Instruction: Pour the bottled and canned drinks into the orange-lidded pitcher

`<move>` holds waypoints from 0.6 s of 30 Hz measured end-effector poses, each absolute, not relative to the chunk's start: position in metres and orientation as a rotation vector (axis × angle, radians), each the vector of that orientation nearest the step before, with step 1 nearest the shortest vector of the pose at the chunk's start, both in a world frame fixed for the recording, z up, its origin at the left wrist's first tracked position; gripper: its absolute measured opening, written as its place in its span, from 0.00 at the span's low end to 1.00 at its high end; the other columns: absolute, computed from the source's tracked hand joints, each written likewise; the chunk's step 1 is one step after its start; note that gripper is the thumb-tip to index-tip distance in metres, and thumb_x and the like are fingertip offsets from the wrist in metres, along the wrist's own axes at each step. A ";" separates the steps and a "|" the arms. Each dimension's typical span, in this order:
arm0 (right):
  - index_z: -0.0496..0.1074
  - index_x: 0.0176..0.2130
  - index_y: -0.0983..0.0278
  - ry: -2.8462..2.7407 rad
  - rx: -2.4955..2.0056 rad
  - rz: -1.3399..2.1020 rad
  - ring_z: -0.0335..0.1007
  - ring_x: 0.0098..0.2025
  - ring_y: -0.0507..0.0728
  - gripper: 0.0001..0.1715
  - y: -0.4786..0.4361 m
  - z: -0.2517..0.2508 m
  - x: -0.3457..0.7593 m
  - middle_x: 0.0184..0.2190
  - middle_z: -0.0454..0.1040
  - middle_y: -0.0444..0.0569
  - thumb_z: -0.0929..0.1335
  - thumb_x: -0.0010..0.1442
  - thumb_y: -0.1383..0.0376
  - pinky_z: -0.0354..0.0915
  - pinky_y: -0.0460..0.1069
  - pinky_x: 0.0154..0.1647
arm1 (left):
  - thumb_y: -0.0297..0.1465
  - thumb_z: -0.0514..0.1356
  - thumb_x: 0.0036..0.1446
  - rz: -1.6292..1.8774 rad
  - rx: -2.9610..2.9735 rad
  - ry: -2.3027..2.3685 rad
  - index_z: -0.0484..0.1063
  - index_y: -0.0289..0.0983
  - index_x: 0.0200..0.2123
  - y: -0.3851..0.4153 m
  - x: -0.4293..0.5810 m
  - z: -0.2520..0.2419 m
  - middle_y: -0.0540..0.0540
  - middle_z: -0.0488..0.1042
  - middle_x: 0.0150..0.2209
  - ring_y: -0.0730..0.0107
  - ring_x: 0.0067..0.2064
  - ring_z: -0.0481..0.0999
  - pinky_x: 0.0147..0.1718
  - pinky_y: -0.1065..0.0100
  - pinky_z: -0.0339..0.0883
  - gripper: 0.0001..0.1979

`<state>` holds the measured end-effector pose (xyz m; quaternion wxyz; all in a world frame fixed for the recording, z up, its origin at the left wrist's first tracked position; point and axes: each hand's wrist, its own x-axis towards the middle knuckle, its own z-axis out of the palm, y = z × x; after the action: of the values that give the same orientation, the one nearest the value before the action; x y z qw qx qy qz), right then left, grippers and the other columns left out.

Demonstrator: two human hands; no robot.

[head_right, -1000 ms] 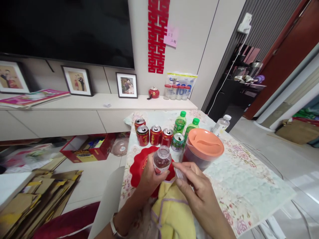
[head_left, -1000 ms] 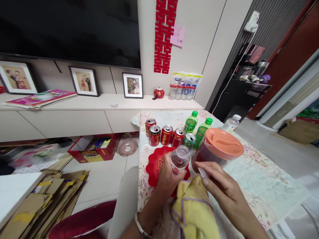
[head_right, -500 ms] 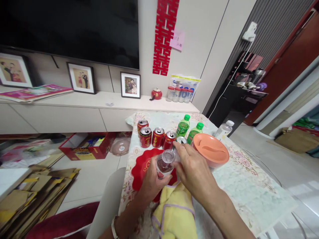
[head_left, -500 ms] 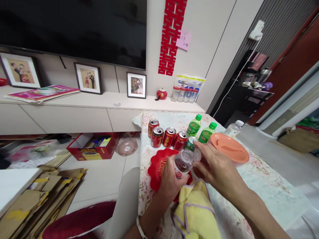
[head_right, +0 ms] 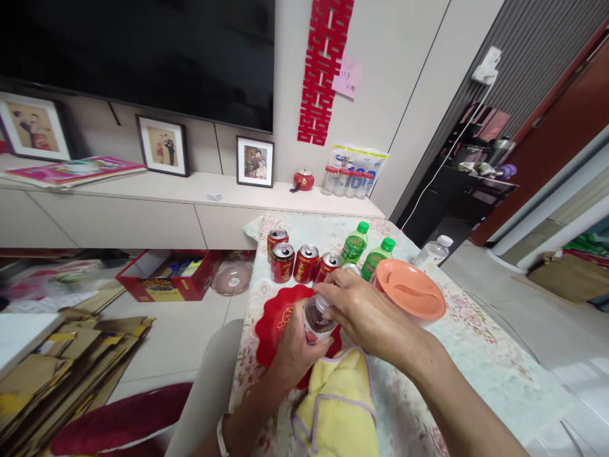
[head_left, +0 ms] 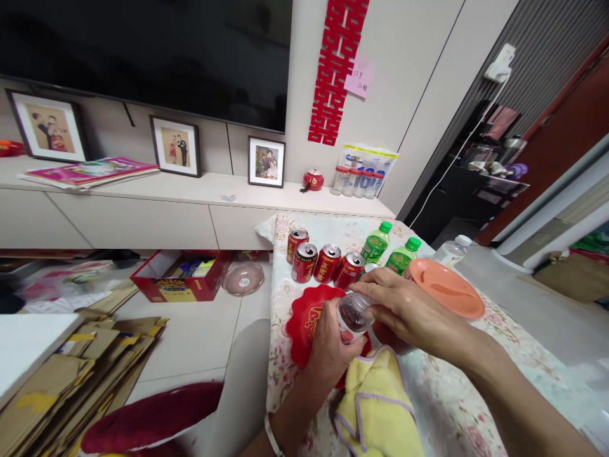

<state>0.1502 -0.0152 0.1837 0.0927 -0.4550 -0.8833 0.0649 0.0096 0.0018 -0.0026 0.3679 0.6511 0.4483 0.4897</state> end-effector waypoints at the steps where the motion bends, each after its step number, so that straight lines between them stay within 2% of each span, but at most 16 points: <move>1: 0.77 0.44 0.62 -2.624 -1.362 0.168 0.73 0.43 0.58 0.15 -0.014 0.183 0.149 0.44 0.75 0.54 0.62 0.69 0.73 0.73 0.54 0.42 | 0.24 0.66 0.42 1.258 1.672 1.148 0.65 0.40 0.51 0.002 0.009 -0.002 0.41 0.78 0.45 0.51 0.46 0.80 0.44 0.54 0.76 0.30; 4: 0.78 0.43 0.63 -2.599 -1.482 0.038 0.74 0.39 0.59 0.10 -0.012 0.180 0.144 0.40 0.74 0.54 0.66 0.71 0.67 0.72 0.54 0.39 | 0.24 0.66 0.42 1.262 1.671 1.135 0.65 0.41 0.52 0.002 0.010 -0.003 0.41 0.78 0.46 0.50 0.47 0.80 0.45 0.54 0.75 0.31; 6: 0.78 0.41 0.65 -2.571 -1.606 -0.052 0.74 0.37 0.60 0.13 -0.012 0.178 0.142 0.37 0.73 0.53 0.67 0.72 0.59 0.71 0.55 0.38 | 0.24 0.66 0.43 1.272 1.662 1.128 0.65 0.40 0.53 0.001 0.011 -0.004 0.40 0.78 0.48 0.49 0.50 0.80 0.47 0.52 0.75 0.31; 8: 0.79 0.45 0.65 -2.538 -1.680 -0.078 0.75 0.38 0.62 0.18 -0.014 0.178 0.142 0.38 0.74 0.54 0.68 0.71 0.53 0.72 0.56 0.39 | 0.25 0.66 0.43 1.288 1.658 1.126 0.65 0.40 0.53 0.002 0.012 -0.006 0.39 0.78 0.49 0.48 0.52 0.79 0.49 0.51 0.75 0.31; 9: 0.78 0.51 0.65 -2.529 -1.679 -0.058 0.77 0.42 0.63 0.21 -0.016 0.179 0.143 0.42 0.75 0.56 0.69 0.70 0.53 0.73 0.57 0.42 | 0.25 0.67 0.43 1.294 1.660 1.131 0.65 0.40 0.53 0.002 0.012 -0.007 0.39 0.78 0.49 0.48 0.53 0.79 0.50 0.51 0.75 0.31; 11: 0.71 0.62 0.63 -2.546 -1.607 0.031 0.76 0.52 0.64 0.25 -0.019 0.182 0.146 0.53 0.75 0.58 0.69 0.70 0.59 0.72 0.58 0.50 | 0.26 0.67 0.44 1.299 1.676 1.136 0.65 0.40 0.54 0.002 0.013 -0.007 0.39 0.78 0.49 0.47 0.53 0.80 0.50 0.50 0.75 0.32; 12: 0.69 0.65 0.62 -2.572 -1.563 0.084 0.75 0.54 0.62 0.26 -0.020 0.183 0.148 0.56 0.73 0.58 0.68 0.69 0.65 0.72 0.57 0.52 | 0.25 0.67 0.44 1.298 1.684 1.136 0.65 0.39 0.54 0.002 0.014 -0.007 0.39 0.78 0.49 0.47 0.52 0.80 0.50 0.50 0.75 0.32; 15: 0.74 0.57 0.62 -2.630 -1.501 0.144 0.76 0.49 0.59 0.25 -0.022 0.185 0.150 0.51 0.75 0.55 0.61 0.66 0.77 0.72 0.54 0.48 | 0.24 0.67 0.43 1.296 1.691 1.138 0.65 0.39 0.54 0.002 0.013 -0.005 0.38 0.79 0.48 0.46 0.51 0.81 0.48 0.50 0.76 0.32; 18: 0.76 0.52 0.63 -2.620 -1.494 0.087 0.75 0.43 0.60 0.21 -0.020 0.185 0.146 0.45 0.75 0.55 0.62 0.65 0.76 0.72 0.55 0.43 | 0.24 0.67 0.43 1.304 1.683 1.127 0.65 0.39 0.53 0.002 0.013 -0.004 0.38 0.79 0.47 0.46 0.50 0.81 0.47 0.50 0.76 0.32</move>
<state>0.1464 -0.0197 0.1854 0.0622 -0.4942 -0.8667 0.0288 0.0129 0.0023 -0.0040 0.3582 0.6522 0.4367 0.5056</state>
